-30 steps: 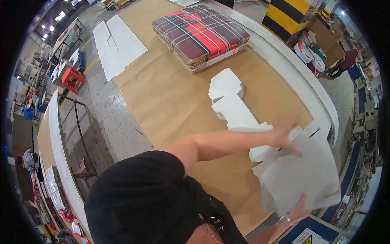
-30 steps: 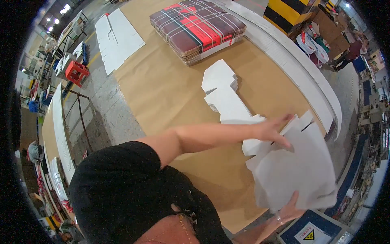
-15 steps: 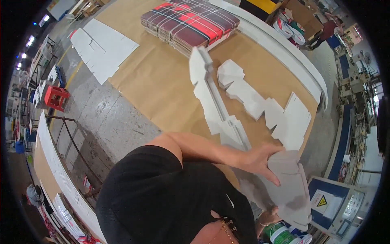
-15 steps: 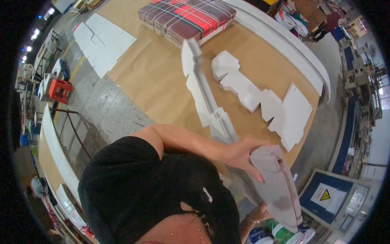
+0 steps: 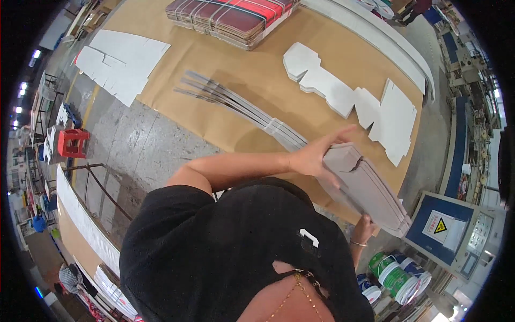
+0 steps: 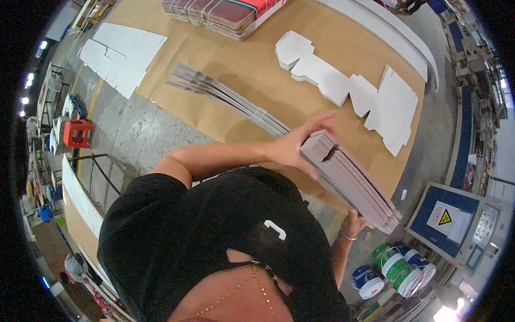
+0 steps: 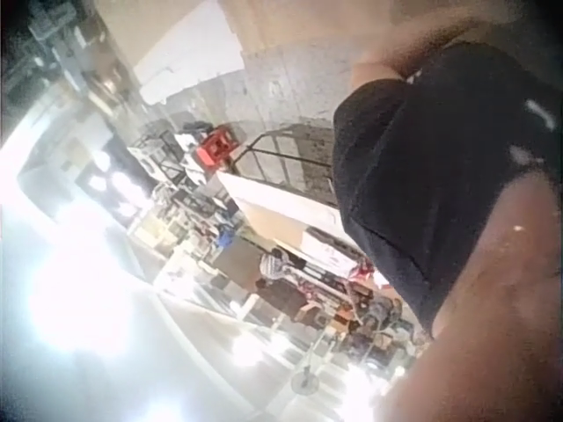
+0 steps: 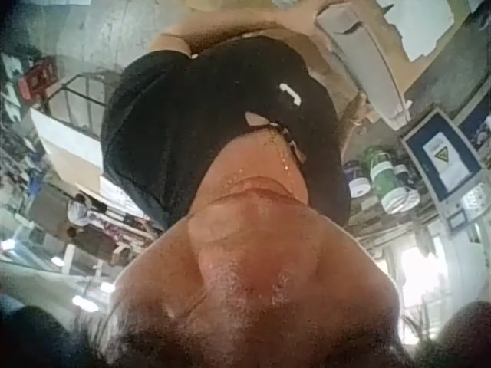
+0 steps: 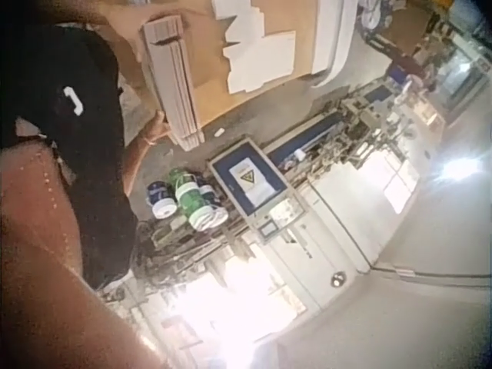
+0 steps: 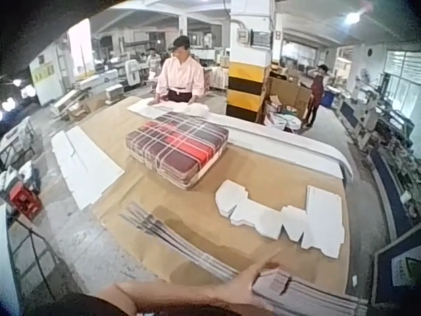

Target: Fold and stack white cardboard cutouts at a workbench in a factory setting.

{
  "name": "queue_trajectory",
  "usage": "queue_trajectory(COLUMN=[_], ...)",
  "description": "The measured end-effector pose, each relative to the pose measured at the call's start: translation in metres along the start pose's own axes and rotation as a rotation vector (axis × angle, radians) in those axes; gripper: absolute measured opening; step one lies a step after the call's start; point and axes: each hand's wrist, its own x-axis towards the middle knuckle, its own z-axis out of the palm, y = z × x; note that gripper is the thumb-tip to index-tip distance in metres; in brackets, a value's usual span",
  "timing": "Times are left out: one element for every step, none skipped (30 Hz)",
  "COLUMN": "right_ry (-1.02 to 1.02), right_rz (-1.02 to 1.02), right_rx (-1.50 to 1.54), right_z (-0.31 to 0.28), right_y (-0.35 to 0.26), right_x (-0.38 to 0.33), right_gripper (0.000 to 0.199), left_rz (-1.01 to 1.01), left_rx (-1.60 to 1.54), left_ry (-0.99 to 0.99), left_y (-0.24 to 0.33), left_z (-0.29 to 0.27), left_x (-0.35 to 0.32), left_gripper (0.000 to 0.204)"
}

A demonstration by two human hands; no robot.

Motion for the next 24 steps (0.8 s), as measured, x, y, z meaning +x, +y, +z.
queue_trajectory(right_ry=[0.080, 0.155, 0.160, 0.131, 0.101, 0.107, 0.064, 0.021, 0.028, 0.061, 0.094, 0.111, 0.110, 0.123, 0.186, 0.250, 0.311, 0.370, 0.222, 0.067, 0.116, 0.157, 0.077, -0.009], right_rz=[0.003, 0.003, 0.007, 0.009, 0.015, 0.025, -0.124, -0.270, -0.273, -0.187, -0.104, -0.110, -0.132, -0.154, -0.176, -0.171, -0.157, -0.176, -0.277, -0.365, -0.252, -0.259, -0.295, -0.333], right_rx=[0.066, 0.130, 0.129, 0.070, 0.011, 0.004, -0.068, -0.140, -0.130, -0.032, 0.070, 0.075, -0.005, -0.089, -0.089, -0.214, -0.330, -0.310, -0.455, -0.610, -0.297, -0.298, -0.219, -0.140], right_z=[0.019, 0.028, 0.027, 0.023, 0.019, 0.015, 0.016, 0.019, 0.022, 0.028, 0.033, 0.031, 0.022, 0.012, 0.006, 0.003, 0.006, 0.012, 0.019, 0.021, 0.042, 0.047, 0.049, 0.048], right_y=[-0.008, -0.011, -0.008, -0.005, -0.003, 0.000, 0.000, 0.001, 0.001, -0.003, -0.006, 0.000, 0.010, 0.017, 0.025, 0.033, 0.040, 0.043, 0.037, 0.026, -0.004, -0.016, -0.025, -0.031], right_x=[-0.002, -0.001, -0.003, -0.006, -0.009, -0.011, -0.008, -0.006, -0.006, -0.010, -0.012, -0.012, -0.013, -0.018, -0.023, -0.027, -0.025, -0.018, -0.015, -0.015, -0.011, -0.009, -0.004, 0.000], right_gripper=[0.079, 0.079, 0.079, 0.078, 0.076, 0.076, 0.075, 0.074, 0.074, 0.076, 0.078, 0.078, 0.079, 0.081, 0.081, 0.074, 0.069, 0.069, 0.070, 0.071, 0.065, 0.065, 0.063, 0.061], left_rz=[-0.021, -0.024, -0.090, -0.155, -0.163, -0.223, -0.271, -0.270, -0.224, -0.179, -0.178, -0.105, -0.016, 0.081, 0.189, 0.199, 0.212, 0.089, -0.046, -0.171, -0.296, -0.275, -0.294, -0.311], left_rx=[-0.002, -0.003, 0.074, 0.146, 0.138, 0.159, 0.196, 0.206, 0.274, 0.330, 0.331, 0.403, 0.468, 0.615, 0.756, 0.854, 0.956, 0.906, 0.855, 0.843, 0.831, 0.829, 0.930, 1.032], left_ry=[0.105, 0.101, 0.067, 0.030, 0.026, -0.058, -0.148, -0.156, -0.178, -0.209, -0.225, -0.252, -0.303, -0.297, -0.290, -0.222, -0.146, -0.042, 0.066, 0.083, 0.111, 0.073, -0.004, -0.074], left_y=[-0.005, -0.008, -0.010, -0.011, -0.011, -0.011, -0.008, -0.011, -0.016, -0.013, -0.009, -0.001, 0.010, 0.018, 0.027, 0.030, 0.027, 0.010, -0.009, -0.016, -0.022, -0.029, -0.032, -0.037], left_z=[0.002, 0.001, -0.002, -0.003, -0.007, -0.013, -0.017, -0.020, -0.023, -0.025, -0.028, -0.032, -0.034, -0.040, -0.051, -0.067, -0.086, -0.106, -0.121, -0.124, -0.127, -0.129, -0.131, -0.135], left_x=[-0.004, -0.006, -0.010, -0.013, -0.017, -0.022, -0.021, -0.021, -0.023, -0.020, -0.016, -0.013, -0.004, -0.001, 0.002, -0.001, -0.008, -0.026, -0.047, -0.059, -0.065, -0.066, -0.067, -0.065], left_gripper=[0.077, 0.077, 0.076, 0.076, 0.076, 0.076, 0.075, 0.075, 0.080, 0.085, 0.085, 0.091, 0.097, 0.096, 0.096, 0.092, 0.088, 0.079, 0.071, 0.057, 0.045, 0.045, 0.036, 0.027])
